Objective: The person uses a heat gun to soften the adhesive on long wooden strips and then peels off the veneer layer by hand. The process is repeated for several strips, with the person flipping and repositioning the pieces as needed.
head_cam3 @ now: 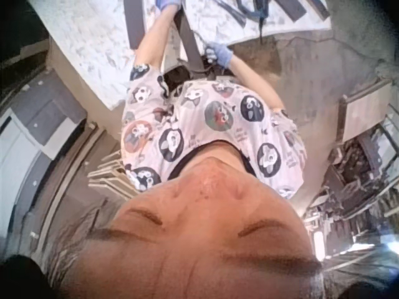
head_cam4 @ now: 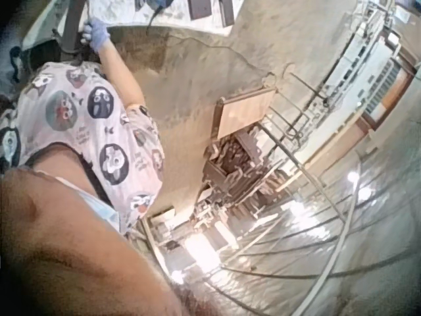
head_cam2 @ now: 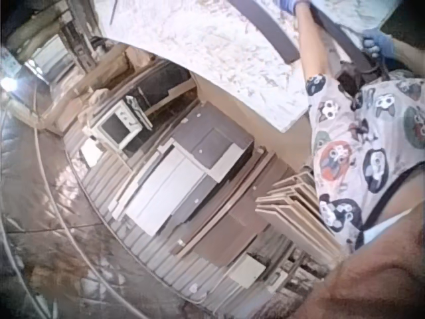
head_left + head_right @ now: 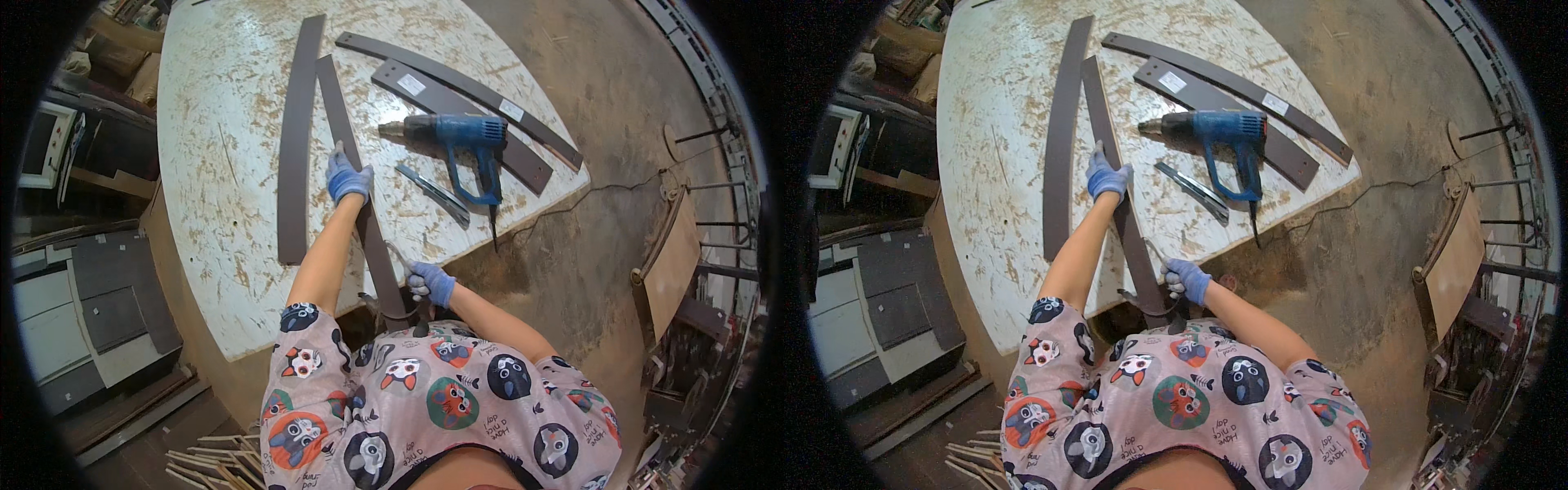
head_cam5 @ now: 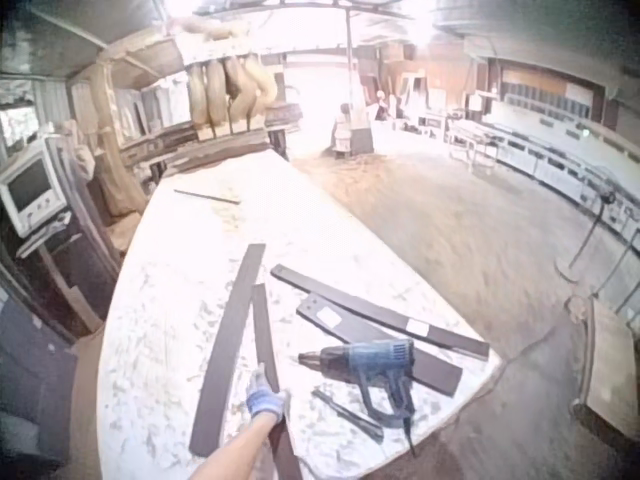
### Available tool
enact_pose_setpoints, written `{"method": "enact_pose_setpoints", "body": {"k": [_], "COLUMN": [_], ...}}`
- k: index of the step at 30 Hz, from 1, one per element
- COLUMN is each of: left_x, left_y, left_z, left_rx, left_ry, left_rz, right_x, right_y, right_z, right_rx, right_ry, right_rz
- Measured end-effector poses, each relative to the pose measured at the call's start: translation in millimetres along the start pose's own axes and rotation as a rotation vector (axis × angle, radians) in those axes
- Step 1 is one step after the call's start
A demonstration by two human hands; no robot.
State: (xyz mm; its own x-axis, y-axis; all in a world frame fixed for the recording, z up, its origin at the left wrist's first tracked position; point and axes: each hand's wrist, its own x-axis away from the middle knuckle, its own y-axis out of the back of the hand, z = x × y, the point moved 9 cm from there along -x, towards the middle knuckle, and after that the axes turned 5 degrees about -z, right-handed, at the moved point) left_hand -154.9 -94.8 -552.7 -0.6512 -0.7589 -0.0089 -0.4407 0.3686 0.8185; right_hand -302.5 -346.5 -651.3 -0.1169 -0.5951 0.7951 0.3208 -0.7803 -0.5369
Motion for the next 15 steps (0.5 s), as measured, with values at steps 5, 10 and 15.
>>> {"method": "enact_pose_setpoints", "body": {"k": [5,10,15], "left_x": [32.9,45.6,46.4], "left_y": [-24.0,-22.4,-25.4], "left_z": [8.4,-5.3,-6.7], "left_rx": [-0.201,-0.228,-0.237], "left_ry": [-0.126,-0.17,-0.212], "left_rz": [-0.186,-0.245,-0.252], "right_x": [-1.7,19.1,33.1], "right_y": [3.6,-10.9,-17.1], "right_z": [-37.0,-34.1,-26.5], "right_rx": [-0.316,-0.762,-0.833], "right_ry": [-0.174,-0.183,-0.165], "right_rz": [0.165,0.45,0.429]}}
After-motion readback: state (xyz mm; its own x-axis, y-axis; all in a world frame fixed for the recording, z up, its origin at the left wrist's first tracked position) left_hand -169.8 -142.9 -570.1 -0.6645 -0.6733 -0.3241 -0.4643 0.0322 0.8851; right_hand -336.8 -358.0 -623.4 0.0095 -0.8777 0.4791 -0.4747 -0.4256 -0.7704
